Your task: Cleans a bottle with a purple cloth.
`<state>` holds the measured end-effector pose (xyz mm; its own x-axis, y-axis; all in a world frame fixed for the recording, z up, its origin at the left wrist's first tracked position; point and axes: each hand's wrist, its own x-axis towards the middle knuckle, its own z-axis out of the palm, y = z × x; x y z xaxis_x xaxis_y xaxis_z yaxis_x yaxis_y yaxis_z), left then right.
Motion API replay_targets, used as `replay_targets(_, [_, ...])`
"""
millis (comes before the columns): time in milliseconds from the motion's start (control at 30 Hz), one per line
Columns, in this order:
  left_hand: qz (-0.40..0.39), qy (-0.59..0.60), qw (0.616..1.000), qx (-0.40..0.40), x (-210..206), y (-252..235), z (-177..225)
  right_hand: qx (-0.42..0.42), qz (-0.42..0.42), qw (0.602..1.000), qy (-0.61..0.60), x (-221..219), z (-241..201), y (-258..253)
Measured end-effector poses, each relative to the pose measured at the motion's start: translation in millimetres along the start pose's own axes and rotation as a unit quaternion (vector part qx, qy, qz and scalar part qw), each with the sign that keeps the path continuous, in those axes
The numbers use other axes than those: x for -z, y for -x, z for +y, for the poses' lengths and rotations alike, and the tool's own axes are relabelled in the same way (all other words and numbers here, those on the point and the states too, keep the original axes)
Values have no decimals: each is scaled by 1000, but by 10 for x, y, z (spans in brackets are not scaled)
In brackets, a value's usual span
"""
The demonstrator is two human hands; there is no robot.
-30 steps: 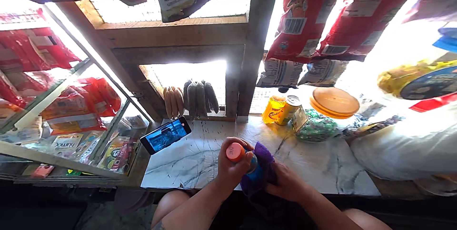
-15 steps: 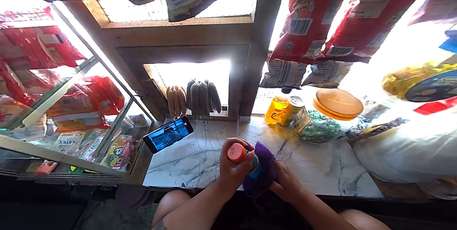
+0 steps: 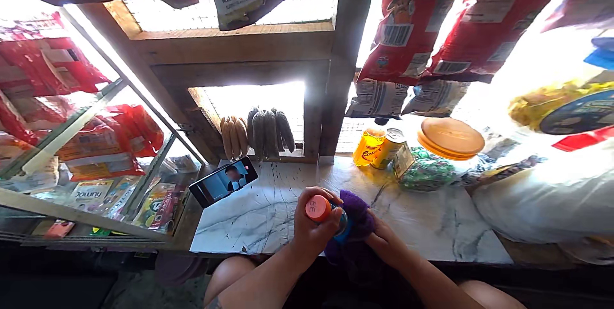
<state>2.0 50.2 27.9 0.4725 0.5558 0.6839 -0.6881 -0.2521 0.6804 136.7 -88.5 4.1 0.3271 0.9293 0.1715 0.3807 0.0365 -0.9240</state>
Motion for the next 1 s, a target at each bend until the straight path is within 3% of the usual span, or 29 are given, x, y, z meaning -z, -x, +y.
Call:
replay_targets(267, [18, 5, 999, 31, 41, -19, -4, -75, -133, 986, -65, 298, -23, -73])
replay_targets(367, [40, -6, 998, 54, 55, -33, 10, -41, -166, 984, -53, 334, 47, -86])
replay_targets(500, [50, -3, 997, 60, 55, -33, 12, 7, -135, 991, 21, 264, 88, -98])
replay_targets(833, [82, 6, 995, 63, -8, -8, 22, 80, 87, 980, 163, -165, 93, 14])
replay_targets(1000, [72, -1, 997, 37, -25, 28, 24, 70, 67, 983, 156, -152, 111, 9])
